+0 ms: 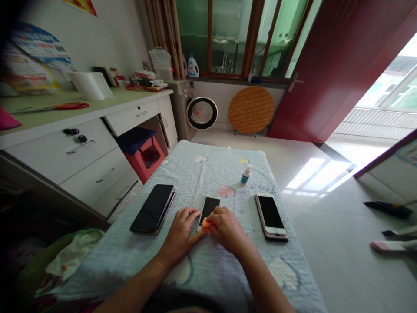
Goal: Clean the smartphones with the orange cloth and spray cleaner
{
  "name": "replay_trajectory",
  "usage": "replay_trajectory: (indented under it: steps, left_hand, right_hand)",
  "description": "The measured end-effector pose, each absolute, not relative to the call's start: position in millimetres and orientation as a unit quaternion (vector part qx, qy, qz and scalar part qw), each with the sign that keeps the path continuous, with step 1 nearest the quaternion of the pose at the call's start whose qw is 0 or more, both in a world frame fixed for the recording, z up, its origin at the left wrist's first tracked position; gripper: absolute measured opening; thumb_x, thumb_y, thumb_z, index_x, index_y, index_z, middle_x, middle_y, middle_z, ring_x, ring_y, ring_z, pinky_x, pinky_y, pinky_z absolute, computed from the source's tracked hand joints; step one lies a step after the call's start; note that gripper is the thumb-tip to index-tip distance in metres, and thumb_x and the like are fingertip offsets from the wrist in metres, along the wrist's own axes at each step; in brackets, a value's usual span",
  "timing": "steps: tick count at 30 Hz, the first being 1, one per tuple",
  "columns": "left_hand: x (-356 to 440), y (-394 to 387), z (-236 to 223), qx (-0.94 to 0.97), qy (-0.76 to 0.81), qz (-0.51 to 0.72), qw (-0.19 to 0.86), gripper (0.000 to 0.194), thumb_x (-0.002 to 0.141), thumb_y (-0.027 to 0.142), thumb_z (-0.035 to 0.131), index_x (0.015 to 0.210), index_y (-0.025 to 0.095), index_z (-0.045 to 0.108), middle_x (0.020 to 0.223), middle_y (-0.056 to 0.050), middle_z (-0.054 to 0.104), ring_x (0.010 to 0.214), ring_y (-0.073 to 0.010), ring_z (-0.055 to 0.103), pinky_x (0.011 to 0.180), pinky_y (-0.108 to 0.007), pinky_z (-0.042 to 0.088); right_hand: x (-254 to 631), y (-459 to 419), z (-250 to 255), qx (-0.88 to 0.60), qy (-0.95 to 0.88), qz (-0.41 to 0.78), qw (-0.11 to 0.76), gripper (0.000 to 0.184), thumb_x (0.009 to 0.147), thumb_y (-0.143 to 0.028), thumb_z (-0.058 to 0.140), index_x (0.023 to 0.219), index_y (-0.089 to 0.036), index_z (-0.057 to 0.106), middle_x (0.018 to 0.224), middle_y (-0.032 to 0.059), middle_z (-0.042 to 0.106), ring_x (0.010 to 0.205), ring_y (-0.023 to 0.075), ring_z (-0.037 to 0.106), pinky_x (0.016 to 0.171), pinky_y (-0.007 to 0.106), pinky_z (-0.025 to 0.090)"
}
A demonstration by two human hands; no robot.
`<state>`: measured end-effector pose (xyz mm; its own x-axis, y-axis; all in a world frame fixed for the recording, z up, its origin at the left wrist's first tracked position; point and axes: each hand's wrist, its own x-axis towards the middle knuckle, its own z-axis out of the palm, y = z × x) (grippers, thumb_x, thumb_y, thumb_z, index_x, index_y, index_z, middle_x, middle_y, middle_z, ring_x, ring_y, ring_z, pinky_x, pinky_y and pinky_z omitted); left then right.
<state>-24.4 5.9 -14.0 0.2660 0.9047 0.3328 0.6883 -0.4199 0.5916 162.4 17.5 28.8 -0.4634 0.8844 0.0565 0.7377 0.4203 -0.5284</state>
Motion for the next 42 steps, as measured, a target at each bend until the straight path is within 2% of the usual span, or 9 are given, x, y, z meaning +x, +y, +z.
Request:
replay_trajectory:
  steps: [4, 10, 15, 24, 27, 30, 34, 38, 42]
  left_hand:
    - [-23.3, 5.2, -11.9, 0.787, 0.51, 0.306, 0.164, 0.039, 0.085, 0.042, 0.063, 0.114, 0.017, 0.062, 0.113, -0.011, 0.058, 0.109, -0.0282, 0.051, 0.096, -0.047, 0.044]
    - [-22.4, 3.5, -6.8, 0.787, 0.522, 0.284, 0.166, 0.048, 0.078, 0.043, 0.072, 0.12, 0.022, 0.06, 0.111, -0.008, 0.058, 0.106, -0.0277, 0.051, 0.095, -0.047, 0.043]
    - [-21.7, 3.1, -4.7, 0.784, 0.533, 0.267, 0.171, 0.046, 0.078, 0.043, 0.073, 0.116, 0.019, 0.062, 0.11, -0.008, 0.058, 0.106, -0.0276, 0.051, 0.095, -0.046, 0.043]
    - [-21.9, 3.9, -10.3, 0.782, 0.526, 0.29, 0.164, 0.049, 0.078, 0.051, 0.07, 0.113, 0.018, 0.059, 0.108, -0.008, 0.059, 0.105, -0.0284, 0.053, 0.094, -0.047, 0.044]
    - [-22.3, 3.4, -17.5, 0.769, 0.528, 0.324, 0.157, 0.058, 0.079, 0.051, 0.069, 0.122, 0.016, 0.051, 0.113, -0.011, 0.058, 0.107, -0.0293, 0.053, 0.095, -0.047, 0.044]
    - [-22.9, 3.0, -24.5, 0.765, 0.523, 0.346, 0.149, 0.073, 0.083, 0.047, 0.065, 0.14, 0.018, 0.031, 0.122, -0.014, 0.055, 0.114, -0.0304, 0.052, 0.097, -0.05, 0.043]
    - [-23.4, 3.8, -29.0, 0.776, 0.508, 0.341, 0.154, 0.084, 0.086, 0.044, 0.062, 0.148, 0.021, 0.012, 0.128, -0.014, 0.055, 0.121, -0.0308, 0.049, 0.101, -0.052, 0.04]
    - [-23.2, 3.7, -27.4, 0.78, 0.505, 0.333, 0.16, 0.093, 0.083, 0.042, 0.067, 0.15, 0.022, 0.005, 0.125, -0.012, 0.059, 0.122, -0.0315, 0.049, 0.102, -0.053, 0.037]
    - [-22.7, 2.6, -23.0, 0.773, 0.515, 0.33, 0.166, 0.094, 0.08, 0.038, 0.072, 0.149, 0.024, 0.009, 0.123, -0.011, 0.061, 0.116, -0.0306, 0.053, 0.1, -0.051, 0.039]
  right_hand:
    - [154.1, 24.2, 28.7, -0.462, -0.846, 0.22, 0.152, 0.016, 0.086, -0.013, 0.06, 0.083, -0.022, 0.074, 0.087, 0.0023, 0.062, 0.086, 0.0159, 0.053, 0.077, 0.026, 0.038]
    - [150.4, 66.7, 22.0, -0.476, -0.851, 0.156, 0.16, 0.019, 0.086, -0.012, 0.059, 0.089, -0.021, 0.075, 0.089, 0.0032, 0.067, 0.085, 0.0166, 0.055, 0.081, 0.028, 0.037]
    - [144.1, 89.9, 17.2, -0.518, -0.828, 0.11, 0.185, 0.02, 0.089, -0.014, 0.055, 0.085, -0.021, 0.075, 0.088, 0.0054, 0.071, 0.086, 0.02, 0.053, 0.079, 0.031, 0.035]
    - [143.4, 63.1, 14.0, -0.481, -0.842, 0.131, 0.204, 0.021, 0.091, -0.011, 0.053, 0.079, -0.019, 0.068, 0.081, 0.0015, 0.071, 0.08, 0.0174, 0.052, 0.078, 0.028, 0.036]
    - [145.3, 45.6, 17.7, -0.451, -0.855, 0.154, 0.204, 0.018, 0.089, -0.011, 0.056, 0.076, -0.019, 0.064, 0.076, -0.0001, 0.068, 0.077, 0.0162, 0.05, 0.075, 0.028, 0.035]
    - [146.5, 27.1, 23.7, -0.432, -0.865, 0.175, 0.189, 0.013, 0.088, -0.013, 0.058, 0.077, -0.019, 0.063, 0.077, 0.0001, 0.067, 0.077, 0.0159, 0.05, 0.074, 0.028, 0.035]
    - [148.8, 13.8, 30.8, -0.408, -0.873, 0.2, 0.179, 0.011, 0.089, -0.013, 0.056, 0.084, -0.02, 0.063, 0.082, 0.0003, 0.068, 0.082, 0.0164, 0.05, 0.076, 0.029, 0.034]
    - [150.9, 25.7, 31.4, -0.432, -0.868, 0.184, 0.161, 0.01, 0.087, -0.014, 0.059, 0.08, -0.02, 0.062, 0.075, -0.0008, 0.066, 0.08, 0.0166, 0.05, 0.074, 0.028, 0.033]
    - [152.9, 53.7, 25.7, -0.452, -0.859, 0.163, 0.178, 0.016, 0.087, -0.01, 0.055, 0.079, -0.02, 0.063, 0.075, 0.0002, 0.065, 0.081, 0.0162, 0.05, 0.074, 0.026, 0.033]
